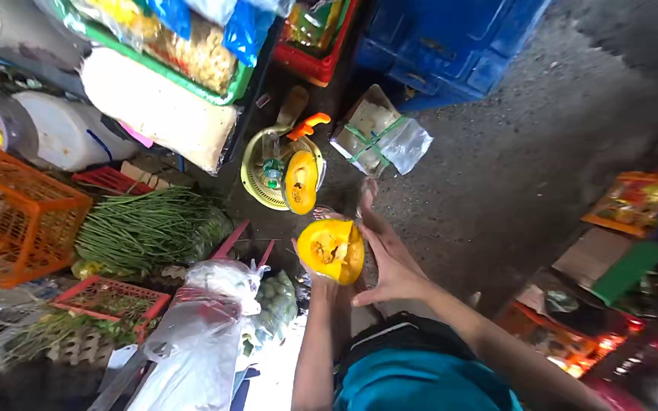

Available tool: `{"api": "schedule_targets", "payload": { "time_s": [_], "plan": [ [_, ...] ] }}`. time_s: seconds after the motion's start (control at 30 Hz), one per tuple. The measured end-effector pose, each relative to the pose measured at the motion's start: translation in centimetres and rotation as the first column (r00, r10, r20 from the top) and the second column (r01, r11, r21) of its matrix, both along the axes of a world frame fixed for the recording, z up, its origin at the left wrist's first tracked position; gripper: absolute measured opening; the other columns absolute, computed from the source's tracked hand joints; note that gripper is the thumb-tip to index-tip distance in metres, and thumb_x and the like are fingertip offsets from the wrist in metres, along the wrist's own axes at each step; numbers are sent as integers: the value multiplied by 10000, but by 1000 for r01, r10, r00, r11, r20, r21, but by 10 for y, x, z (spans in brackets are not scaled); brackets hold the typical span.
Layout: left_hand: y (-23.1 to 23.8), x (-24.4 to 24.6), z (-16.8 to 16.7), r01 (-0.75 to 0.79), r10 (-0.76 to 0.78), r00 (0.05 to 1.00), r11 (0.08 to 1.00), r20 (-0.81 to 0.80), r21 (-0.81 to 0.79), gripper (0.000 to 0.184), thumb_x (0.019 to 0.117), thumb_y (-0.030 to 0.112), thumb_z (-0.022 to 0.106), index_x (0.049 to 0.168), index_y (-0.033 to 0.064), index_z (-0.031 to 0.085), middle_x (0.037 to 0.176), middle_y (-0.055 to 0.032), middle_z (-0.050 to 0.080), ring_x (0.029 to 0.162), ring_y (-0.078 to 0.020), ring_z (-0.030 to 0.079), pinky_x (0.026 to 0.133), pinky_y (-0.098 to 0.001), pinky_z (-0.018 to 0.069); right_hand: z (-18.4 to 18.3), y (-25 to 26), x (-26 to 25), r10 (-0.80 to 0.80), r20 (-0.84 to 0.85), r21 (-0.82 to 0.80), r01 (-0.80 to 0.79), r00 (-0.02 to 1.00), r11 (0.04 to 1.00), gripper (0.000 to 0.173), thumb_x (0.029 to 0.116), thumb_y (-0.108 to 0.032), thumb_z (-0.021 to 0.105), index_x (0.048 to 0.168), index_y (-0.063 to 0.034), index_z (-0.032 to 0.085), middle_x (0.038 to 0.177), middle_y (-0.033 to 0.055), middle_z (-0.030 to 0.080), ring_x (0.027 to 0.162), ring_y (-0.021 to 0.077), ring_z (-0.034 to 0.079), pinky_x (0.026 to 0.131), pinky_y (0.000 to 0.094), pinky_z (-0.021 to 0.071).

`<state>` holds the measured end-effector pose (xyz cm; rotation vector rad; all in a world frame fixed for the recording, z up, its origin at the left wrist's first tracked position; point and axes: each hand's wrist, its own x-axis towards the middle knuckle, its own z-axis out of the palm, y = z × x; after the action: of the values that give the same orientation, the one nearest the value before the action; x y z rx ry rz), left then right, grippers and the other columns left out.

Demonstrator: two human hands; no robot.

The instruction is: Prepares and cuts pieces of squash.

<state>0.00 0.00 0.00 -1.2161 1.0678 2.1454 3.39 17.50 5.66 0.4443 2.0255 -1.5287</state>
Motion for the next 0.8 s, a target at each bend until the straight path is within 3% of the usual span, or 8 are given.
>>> {"api": "schedule_targets", "payload": {
  "time_s": [0.07, 0.17, 0.23, 0.37, 0.47, 0.63, 0.77, 0.8],
  "plan": [
    [29, -13, 7, 57, -49, 996, 992, -71, 115, 779, 956, 806, 207, 1275, 237, 633, 1115, 8, 719, 1041, -102, 675, 879, -371, 581, 16, 9, 2, -28, -11, 219, 30, 1000, 975, 1609, 413, -875, 814, 1656, -111, 135, 1661, 207, 277, 1483, 364, 380, 1153, 596, 402],
    [81, -29, 17, 82, -74, 996, 972, -46, 220, 814, 945, 815, 149, 1221, 230, 643, 1064, -22, 729, 986, -141, 700, 825, -398, 601, 19, 38, 6, -147, -90, 353, 170, 985, 920, 1574, 436, -831, 832, 1634, -48, 178, 1589, 274, 368, 1410, 400, 467, 1118, 565, 452],
    [114, -31, 16, 37, -36, 999, 947, -10, 320, 803, 967, 779, 185, 1236, 165, 627, 1094, -100, 718, 1012, -233, 704, 835, -476, 600, 19, 68, 8, -222, -140, 337, 257, 965, 906, 1575, 446, -781, 862, 1629, -25, 149, 1552, 306, 395, 1359, 398, 516, 1071, 537, 500],
    [180, -28, 26, 69, -86, 995, 954, 45, 293, 783, 974, 773, 208, 1228, 168, 636, 1109, -96, 725, 1041, -237, 703, 866, -484, 596, 1, 139, 22, -349, -211, 133, 381, 913, 915, 1587, 454, -655, 931, 1644, -89, 48, 1594, 249, 346, 1407, 293, 475, 1118, 459, 483],
    [227, -33, 30, 167, -178, 983, 963, 33, 212, 794, 983, 761, 202, 1224, 140, 632, 1098, -110, 721, 1032, -241, 699, 875, -482, 590, 3, 199, 25, -259, -187, 177, 292, 947, 940, 1581, 439, -688, 913, 1649, -132, 59, 1579, 233, 377, 1403, 312, 480, 1114, 496, 482],
    [309, -45, 36, 264, -281, 950, 956, 138, 126, 871, 941, 823, 203, 1283, 128, 602, 1120, -136, 708, 1037, -271, 691, 881, -518, 577, 27, 299, 16, -15, -166, 395, 80, 986, 915, 1428, 478, -651, 892, 1634, -163, 210, 1608, 243, 337, 1438, 441, 403, 1117, 628, 408],
    [351, -46, 34, 256, -300, 946, 926, 126, 278, 845, 873, 884, 312, 1214, 162, 588, 1153, -125, 691, 1077, -280, 675, 896, -534, 563, 44, 360, 5, -24, -95, 367, 58, 995, 928, 1565, 436, -725, 882, 1655, -173, 71, 1616, 223, 332, 1406, 416, 450, 1079, 637, 437],
    [355, -48, 38, 282, -329, 939, 904, 100, 322, 874, 863, 894, 304, 1269, 171, 579, 1179, -124, 685, 1093, -274, 668, 907, -523, 560, 47, 370, 2, -57, -87, 317, 82, 995, 945, 1611, 419, -742, 878, 1657, -176, 16, 1621, 208, 332, 1418, 385, 447, 1093, 626, 433]
  ]
}}
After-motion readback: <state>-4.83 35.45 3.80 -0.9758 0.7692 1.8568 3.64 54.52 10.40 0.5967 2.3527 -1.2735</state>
